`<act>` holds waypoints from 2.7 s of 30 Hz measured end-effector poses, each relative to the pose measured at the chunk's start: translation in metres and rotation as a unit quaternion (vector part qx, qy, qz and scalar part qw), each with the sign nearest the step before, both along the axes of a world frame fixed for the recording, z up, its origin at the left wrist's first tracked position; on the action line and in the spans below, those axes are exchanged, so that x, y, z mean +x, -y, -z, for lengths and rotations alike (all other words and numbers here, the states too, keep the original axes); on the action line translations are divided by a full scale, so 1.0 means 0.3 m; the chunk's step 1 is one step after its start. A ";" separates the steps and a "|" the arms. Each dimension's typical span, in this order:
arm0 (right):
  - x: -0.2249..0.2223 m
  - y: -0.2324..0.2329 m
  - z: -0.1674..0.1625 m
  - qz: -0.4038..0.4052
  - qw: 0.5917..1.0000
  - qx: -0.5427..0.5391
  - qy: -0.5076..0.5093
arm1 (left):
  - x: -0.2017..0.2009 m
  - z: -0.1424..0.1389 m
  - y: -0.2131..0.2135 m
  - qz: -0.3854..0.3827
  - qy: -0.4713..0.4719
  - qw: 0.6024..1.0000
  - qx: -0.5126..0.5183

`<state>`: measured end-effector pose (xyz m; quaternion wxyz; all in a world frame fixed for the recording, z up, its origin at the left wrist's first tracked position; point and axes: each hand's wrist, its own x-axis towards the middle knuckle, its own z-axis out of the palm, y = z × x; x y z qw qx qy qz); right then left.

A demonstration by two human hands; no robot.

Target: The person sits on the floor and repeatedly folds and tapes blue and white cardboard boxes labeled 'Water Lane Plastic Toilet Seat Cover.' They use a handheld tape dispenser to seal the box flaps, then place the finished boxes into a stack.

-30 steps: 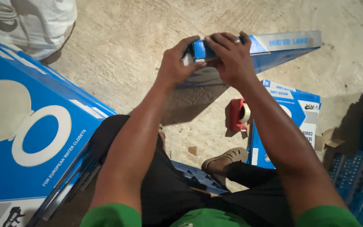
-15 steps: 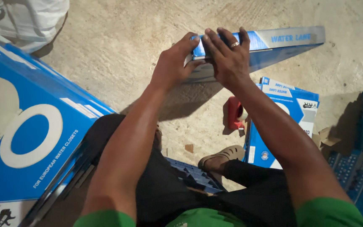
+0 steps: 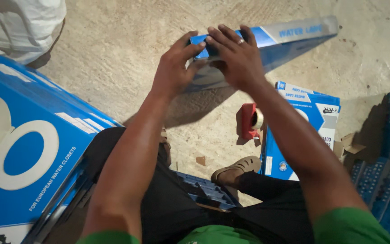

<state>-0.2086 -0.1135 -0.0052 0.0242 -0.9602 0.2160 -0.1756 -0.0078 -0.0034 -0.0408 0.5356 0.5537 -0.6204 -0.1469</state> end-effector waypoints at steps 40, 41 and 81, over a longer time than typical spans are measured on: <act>-0.959 -0.334 0.709 0.577 0.505 0.522 0.374 | -0.120 -0.060 0.113 0.008 0.309 0.950 -0.032; -1.009 -0.397 0.769 0.595 0.478 0.537 0.360 | -0.118 -0.055 0.117 0.010 0.311 0.950 -0.028; -1.131 -0.280 1.131 0.528 0.512 0.643 0.213 | -0.073 -0.045 0.082 0.060 0.337 0.938 -0.053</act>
